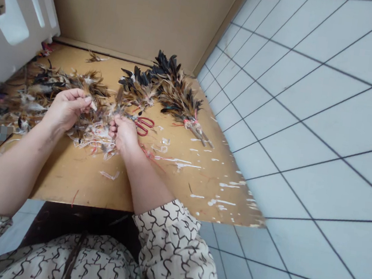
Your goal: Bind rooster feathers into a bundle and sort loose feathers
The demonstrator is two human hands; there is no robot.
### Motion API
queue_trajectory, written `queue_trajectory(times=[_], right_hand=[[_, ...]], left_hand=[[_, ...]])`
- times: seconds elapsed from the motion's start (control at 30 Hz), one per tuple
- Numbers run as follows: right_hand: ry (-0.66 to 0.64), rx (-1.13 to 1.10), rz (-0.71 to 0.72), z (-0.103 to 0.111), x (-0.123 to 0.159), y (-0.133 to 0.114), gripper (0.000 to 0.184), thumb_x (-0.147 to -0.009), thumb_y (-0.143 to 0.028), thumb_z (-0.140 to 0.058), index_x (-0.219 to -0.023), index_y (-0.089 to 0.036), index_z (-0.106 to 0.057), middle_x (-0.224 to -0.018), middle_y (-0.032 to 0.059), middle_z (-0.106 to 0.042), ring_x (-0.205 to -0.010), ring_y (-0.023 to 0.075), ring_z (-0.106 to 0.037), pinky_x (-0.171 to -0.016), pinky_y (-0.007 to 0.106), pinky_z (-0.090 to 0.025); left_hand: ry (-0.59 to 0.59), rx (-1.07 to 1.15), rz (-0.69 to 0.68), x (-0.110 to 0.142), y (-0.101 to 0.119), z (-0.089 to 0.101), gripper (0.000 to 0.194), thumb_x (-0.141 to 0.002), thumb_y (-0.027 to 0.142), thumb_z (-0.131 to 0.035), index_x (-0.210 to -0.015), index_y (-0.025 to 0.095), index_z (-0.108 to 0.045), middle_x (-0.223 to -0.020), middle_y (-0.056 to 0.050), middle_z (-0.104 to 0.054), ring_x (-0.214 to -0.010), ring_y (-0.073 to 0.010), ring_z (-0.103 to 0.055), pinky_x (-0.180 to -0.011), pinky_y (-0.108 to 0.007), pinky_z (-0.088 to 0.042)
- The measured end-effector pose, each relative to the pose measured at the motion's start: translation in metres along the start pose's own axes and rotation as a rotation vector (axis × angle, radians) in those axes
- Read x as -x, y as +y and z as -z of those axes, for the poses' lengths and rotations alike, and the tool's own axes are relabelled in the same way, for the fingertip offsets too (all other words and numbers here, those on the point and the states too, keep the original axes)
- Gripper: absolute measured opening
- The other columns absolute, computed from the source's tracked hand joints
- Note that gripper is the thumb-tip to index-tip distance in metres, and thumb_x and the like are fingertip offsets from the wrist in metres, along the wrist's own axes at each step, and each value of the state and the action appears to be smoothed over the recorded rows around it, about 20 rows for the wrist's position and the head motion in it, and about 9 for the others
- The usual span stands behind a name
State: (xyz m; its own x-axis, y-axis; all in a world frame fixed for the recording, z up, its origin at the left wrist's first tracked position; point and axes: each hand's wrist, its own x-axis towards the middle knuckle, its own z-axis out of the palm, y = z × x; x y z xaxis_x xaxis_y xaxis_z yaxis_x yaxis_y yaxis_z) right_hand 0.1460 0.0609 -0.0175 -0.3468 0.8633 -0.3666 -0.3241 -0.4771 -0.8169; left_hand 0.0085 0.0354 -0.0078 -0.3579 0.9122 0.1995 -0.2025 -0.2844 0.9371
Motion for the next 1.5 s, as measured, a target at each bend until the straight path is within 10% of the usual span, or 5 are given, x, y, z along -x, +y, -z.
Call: queue_trajectory(times=[0.3,0.7,1.5], right_hand=[[-0.093,0.079,0.061,-0.002,0.002,0.005,0.019,-0.084,-0.012,-0.047,-0.066,-0.016,-0.048,-0.051,-0.0031,-0.055,-0.043,0.0054,-0.049,-0.04,0.014,-0.033],[-0.139,0.102,0.085,-0.004,0.005,0.002,0.025,-0.083,-0.013,-0.048,-0.058,-0.016,-0.043,-0.043,-0.0085,-0.037,-0.035,0.0017,-0.026,-0.035,0.013,-0.02],[-0.069,-0.151,0.0,0.005,0.0,-0.01,0.025,-0.088,-0.011,-0.037,-0.064,-0.019,-0.036,-0.047,-0.0078,-0.033,-0.038,0.0038,-0.025,-0.037,0.013,-0.021]], left_hand=[[-0.126,-0.21,0.068,0.007,-0.009,-0.01,0.028,-0.043,0.03,-0.078,-0.055,0.015,-0.058,-0.051,0.004,-0.056,-0.048,-0.0072,-0.047,-0.05,-0.022,-0.037],[-0.071,-0.24,0.02,0.006,-0.012,-0.011,0.021,-0.049,0.027,-0.074,-0.054,0.015,-0.058,-0.048,0.004,-0.053,-0.046,-0.0066,-0.042,-0.047,-0.02,-0.033],[-0.13,-0.118,0.291,0.003,-0.003,-0.002,0.018,-0.044,0.02,-0.077,-0.053,0.014,-0.062,-0.048,-0.001,-0.061,-0.04,-0.0069,-0.047,-0.043,-0.02,-0.037]])
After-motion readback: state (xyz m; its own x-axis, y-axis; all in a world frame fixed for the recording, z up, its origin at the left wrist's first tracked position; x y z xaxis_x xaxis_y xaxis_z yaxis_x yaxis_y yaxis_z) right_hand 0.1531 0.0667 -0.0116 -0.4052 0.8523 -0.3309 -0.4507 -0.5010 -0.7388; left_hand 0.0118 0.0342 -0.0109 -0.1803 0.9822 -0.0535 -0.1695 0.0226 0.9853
